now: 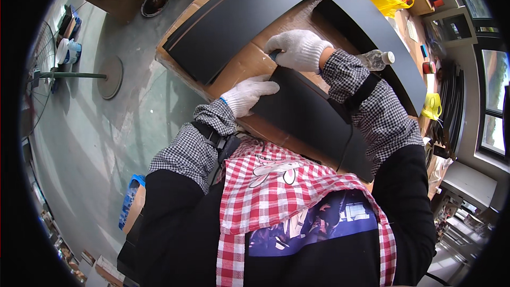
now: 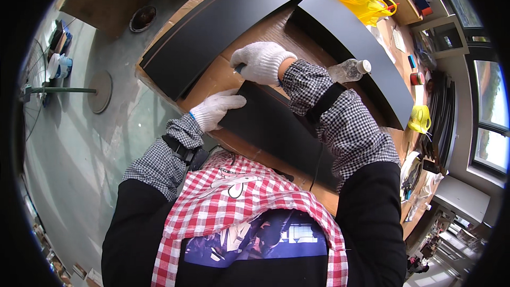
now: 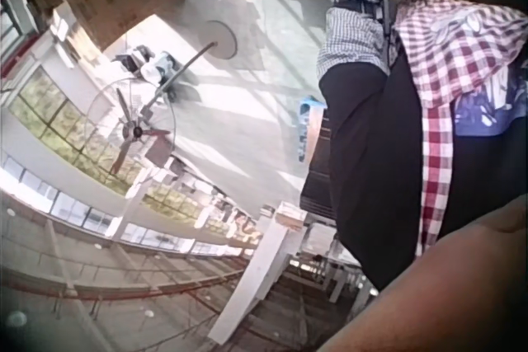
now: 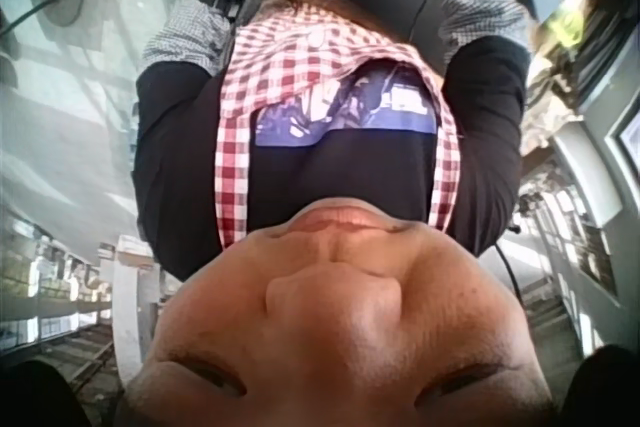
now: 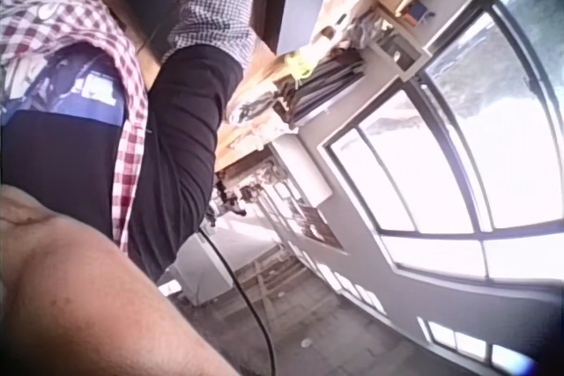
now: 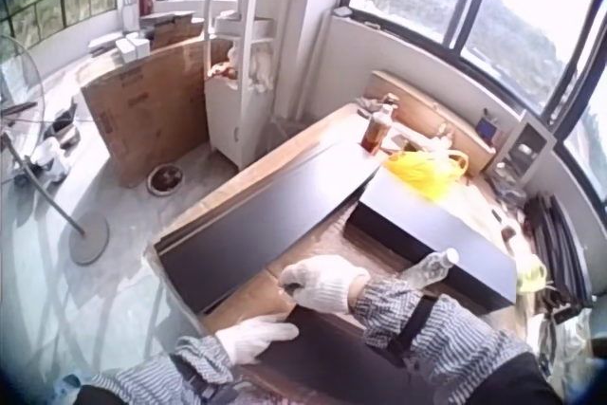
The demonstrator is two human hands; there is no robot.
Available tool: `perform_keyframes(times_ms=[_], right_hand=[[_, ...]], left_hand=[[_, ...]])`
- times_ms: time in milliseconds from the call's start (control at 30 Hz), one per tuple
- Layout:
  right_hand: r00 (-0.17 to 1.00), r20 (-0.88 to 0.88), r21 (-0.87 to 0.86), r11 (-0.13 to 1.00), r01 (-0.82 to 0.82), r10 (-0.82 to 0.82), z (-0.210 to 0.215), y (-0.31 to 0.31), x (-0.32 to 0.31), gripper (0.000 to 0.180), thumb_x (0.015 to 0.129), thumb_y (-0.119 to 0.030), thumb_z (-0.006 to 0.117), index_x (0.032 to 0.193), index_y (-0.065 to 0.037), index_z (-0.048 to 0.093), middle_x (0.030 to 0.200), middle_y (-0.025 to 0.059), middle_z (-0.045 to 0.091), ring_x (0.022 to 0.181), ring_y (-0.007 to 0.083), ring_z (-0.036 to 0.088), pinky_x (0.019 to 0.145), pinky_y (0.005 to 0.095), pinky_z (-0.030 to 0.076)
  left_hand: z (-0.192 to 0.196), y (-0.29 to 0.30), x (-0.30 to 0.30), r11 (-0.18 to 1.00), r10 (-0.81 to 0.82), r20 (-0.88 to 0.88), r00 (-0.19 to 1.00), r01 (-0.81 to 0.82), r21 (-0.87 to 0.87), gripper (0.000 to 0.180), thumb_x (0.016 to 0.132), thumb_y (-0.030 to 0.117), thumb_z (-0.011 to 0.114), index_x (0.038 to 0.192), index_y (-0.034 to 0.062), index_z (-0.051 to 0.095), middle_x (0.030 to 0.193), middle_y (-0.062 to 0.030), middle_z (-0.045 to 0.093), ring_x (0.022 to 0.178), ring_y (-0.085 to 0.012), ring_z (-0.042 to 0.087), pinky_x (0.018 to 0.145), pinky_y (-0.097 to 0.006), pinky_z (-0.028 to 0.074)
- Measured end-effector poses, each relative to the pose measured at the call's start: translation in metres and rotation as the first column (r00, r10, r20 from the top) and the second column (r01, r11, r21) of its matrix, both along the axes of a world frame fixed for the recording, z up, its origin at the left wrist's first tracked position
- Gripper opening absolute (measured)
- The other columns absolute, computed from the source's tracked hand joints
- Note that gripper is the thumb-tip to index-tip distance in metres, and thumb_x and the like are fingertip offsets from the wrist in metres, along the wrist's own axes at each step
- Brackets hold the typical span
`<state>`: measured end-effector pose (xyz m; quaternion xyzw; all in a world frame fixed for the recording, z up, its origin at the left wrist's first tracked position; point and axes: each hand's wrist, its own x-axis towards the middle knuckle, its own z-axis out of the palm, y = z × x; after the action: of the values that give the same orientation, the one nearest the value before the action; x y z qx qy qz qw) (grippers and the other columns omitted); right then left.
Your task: Applying a finish or cleaning substance to the edges of black wooden boards using a small blue applicator block and a scraper.
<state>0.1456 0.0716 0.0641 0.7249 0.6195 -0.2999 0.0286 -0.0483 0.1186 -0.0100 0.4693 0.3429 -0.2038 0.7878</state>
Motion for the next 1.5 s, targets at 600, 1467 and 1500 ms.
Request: perform_keyframes(times_ms=[600,1467,1500], right_hand=[[0.992,0.061,0.275,0.954,-0.123,0.111,-0.011,-0.013,0.011,0.023,0.085,-0.018,0.061,0.104,-0.012,0.071,0.100,0.0106,0.071,0.098,0.0305,0.067,0.087,0.0407,0.054],[0.997,0.028,0.225,0.972,0.070,-0.078,-0.010,-0.026,0.005,0.030,0.085,-0.023,0.064,0.111,-0.011,0.071,0.106,0.0112,0.072,0.100,0.0282,0.069,0.089,0.0355,0.054],[0.993,0.040,0.227,0.969,0.099,-0.111,-0.011,-0.032,0.009,0.030,0.085,-0.023,0.064,0.111,-0.011,0.071,0.106,0.0112,0.072,0.100,0.0282,0.069,0.089,0.0355,0.054]], left_hand=[[0.006,0.000,0.000,0.998,-0.019,0.047,0.999,0.022,-0.060,0.087,0.086,0.052,0.064,0.155,0.0111,0.030,0.155,-0.0176,0.036,0.145,-0.0360,0.029,0.114,-0.063,0.018],[-0.020,-0.003,0.001,0.994,-0.005,0.083,0.997,0.014,-0.107,0.081,0.087,0.048,0.064,0.154,0.0142,0.034,0.155,-0.0144,0.037,0.145,-0.0353,0.029,0.114,-0.064,0.018],[-0.008,-0.003,0.003,0.995,-0.005,0.076,0.997,0.013,-0.100,0.079,0.088,0.046,0.064,0.154,0.0149,0.035,0.155,-0.0138,0.038,0.144,-0.0349,0.030,0.113,-0.065,0.019]])
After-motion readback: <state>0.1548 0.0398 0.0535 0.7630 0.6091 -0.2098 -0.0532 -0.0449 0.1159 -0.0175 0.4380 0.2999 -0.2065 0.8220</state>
